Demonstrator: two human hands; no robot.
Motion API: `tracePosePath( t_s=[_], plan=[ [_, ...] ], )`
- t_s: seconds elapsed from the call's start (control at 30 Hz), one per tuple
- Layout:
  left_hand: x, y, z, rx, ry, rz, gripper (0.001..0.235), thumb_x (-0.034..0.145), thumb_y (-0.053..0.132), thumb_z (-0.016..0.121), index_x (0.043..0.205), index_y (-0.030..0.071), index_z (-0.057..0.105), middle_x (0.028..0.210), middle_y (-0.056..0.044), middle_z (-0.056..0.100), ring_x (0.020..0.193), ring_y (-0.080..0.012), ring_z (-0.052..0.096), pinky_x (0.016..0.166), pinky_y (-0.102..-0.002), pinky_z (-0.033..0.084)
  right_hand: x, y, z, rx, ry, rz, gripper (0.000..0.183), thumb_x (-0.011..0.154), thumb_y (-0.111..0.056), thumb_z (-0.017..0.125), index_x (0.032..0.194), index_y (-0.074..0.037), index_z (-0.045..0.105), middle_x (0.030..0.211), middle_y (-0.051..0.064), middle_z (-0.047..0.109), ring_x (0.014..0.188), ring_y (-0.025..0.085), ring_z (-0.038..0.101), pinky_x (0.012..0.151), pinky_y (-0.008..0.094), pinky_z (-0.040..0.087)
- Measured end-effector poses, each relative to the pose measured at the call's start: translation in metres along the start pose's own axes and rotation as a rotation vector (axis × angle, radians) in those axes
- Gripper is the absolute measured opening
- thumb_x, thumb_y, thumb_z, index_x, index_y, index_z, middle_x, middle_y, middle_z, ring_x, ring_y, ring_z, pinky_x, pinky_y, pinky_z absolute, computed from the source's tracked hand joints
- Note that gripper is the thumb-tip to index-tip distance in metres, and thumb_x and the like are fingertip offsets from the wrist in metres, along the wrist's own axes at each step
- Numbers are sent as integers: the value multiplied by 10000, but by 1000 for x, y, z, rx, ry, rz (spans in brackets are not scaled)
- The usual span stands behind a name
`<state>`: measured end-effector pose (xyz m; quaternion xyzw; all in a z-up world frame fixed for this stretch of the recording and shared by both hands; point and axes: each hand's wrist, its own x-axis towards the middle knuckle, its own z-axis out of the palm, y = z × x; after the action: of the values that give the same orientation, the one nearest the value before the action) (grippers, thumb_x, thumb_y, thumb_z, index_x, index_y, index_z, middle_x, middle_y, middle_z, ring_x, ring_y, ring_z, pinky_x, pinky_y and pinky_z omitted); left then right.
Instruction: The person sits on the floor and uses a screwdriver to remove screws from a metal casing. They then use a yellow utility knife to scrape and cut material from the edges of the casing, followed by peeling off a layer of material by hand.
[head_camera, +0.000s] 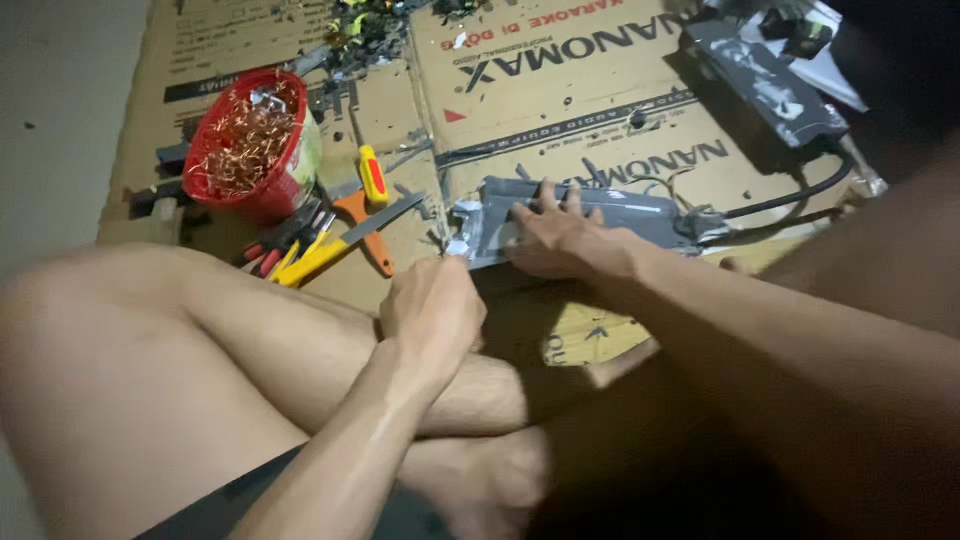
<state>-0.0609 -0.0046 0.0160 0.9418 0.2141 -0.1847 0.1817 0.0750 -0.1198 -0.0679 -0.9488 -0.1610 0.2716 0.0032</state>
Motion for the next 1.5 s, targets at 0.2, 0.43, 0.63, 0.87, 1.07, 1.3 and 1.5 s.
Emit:
tracePosePath(
  t_s=[0.2, 0.43, 0.63, 0.87, 1.07, 1.3, 1.5],
  plan=[
    [-17, -20, -13, -28, 13, 142, 434, 953, 42, 433, 1331, 97, 640, 1185, -166, 679, 1146, -400, 667, 936, -595, 557, -89, -27, -26, -90, 175, -73, 763, 968, -657, 277, 1584, -217, 368, 1679, 232, 163, 1518, 512, 178, 1155, 668, 272],
    [12, -26, -14, -243, 147, 204, 383, 954, 9, 516, 1316, -23, 640, 1119, -255, 691, 1102, -484, 662, 876, -635, 561, -50, -22, -25, -247, 195, -329, 849, 859, -784, 544, 1349, -93, 607, 1458, 126, 478, 1388, 379, 458, 1036, 519, 505],
    [10, -29, -10, -195, 121, 221, 366, 954, 36, 517, 1283, 30, 678, 1047, -233, 712, 1012, -431, 707, 804, -594, 607, -32, -16, -39, -354, 86, -278, 975, 791, -823, 613, 1537, -222, 434, 1421, 104, 450, 1332, 346, 451, 900, 510, 593],
    [-1, -22, -12, -60, 21, 188, 480, 898, 11, 532, 1371, 59, 597, 1073, -255, 681, 971, -442, 720, 785, -585, 616, -7, 11, -10, -90, 255, -338, 1046, 691, -895, 636, 1478, -214, 534, 1287, 91, 468, 1244, 329, 445, 918, 550, 513],
    [18, -7, 5, -70, 53, 224, 539, 912, -61, 546, 1448, -33, 502, 1044, -309, 654, 913, -448, 715, 697, -576, 625, -14, 4, -20, -62, 212, -328, 1052, 659, -866, 712, 1459, -206, 538, 1304, 91, 448, 1234, 327, 423, 950, 577, 475],
    [1, -5, -3, -25, 102, 195, 527, 901, -45, 560, 1426, -6, 523, 1065, -261, 631, 902, -515, 710, 689, -652, 625, -12, 4, -12, -45, 250, -304, 1034, 642, -827, 747, 1441, -204, 541, 1335, 101, 459, 1272, 351, 423, 1009, 596, 451],
    [36, 1, 20, -13, 181, 174, 494, 894, 2, 536, 1387, 12, 575, 1006, -250, 642, 881, -490, 719, 672, -591, 632, -13, 5, -19, -56, 183, -298, 1064, 610, -882, 714, 1418, -212, 545, 1333, 100, 449, 1261, 339, 411, 961, 591, 471]
  ],
)
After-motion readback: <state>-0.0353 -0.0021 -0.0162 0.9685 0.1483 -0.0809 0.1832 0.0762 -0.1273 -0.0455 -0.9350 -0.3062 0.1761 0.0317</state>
